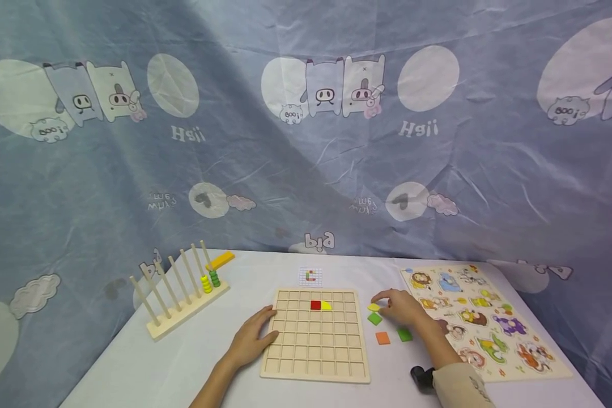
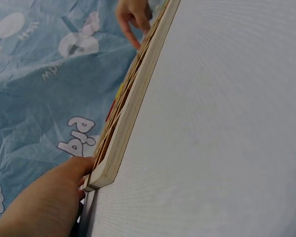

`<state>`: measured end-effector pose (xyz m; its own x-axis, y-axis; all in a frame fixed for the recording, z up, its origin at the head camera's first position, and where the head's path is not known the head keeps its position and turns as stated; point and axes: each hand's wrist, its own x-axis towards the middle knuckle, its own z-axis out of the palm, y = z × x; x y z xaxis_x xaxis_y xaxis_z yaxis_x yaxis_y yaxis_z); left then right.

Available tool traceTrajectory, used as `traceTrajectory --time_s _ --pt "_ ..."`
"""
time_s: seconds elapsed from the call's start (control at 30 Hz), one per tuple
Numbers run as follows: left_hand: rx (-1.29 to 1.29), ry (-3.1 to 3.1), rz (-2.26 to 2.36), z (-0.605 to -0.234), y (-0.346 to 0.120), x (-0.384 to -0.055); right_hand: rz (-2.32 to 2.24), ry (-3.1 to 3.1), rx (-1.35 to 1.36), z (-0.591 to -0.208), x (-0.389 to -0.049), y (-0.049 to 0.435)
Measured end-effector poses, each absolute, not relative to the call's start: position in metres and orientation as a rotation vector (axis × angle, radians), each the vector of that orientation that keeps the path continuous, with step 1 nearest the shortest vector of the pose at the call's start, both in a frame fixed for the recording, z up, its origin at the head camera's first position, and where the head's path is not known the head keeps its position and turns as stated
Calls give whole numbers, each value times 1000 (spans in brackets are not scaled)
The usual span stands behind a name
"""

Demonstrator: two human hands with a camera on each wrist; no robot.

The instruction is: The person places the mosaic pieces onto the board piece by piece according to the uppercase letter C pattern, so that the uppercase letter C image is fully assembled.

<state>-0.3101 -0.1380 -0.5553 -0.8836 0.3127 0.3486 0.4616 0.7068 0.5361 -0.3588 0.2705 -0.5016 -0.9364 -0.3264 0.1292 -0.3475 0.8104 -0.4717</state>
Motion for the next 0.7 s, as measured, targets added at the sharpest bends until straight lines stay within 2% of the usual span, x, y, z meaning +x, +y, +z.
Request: traceTrajectory --time_s 0.7 --pt "-633 -2661 -921 -556 -137 -309 625 -2954 358 -503 -361 274"
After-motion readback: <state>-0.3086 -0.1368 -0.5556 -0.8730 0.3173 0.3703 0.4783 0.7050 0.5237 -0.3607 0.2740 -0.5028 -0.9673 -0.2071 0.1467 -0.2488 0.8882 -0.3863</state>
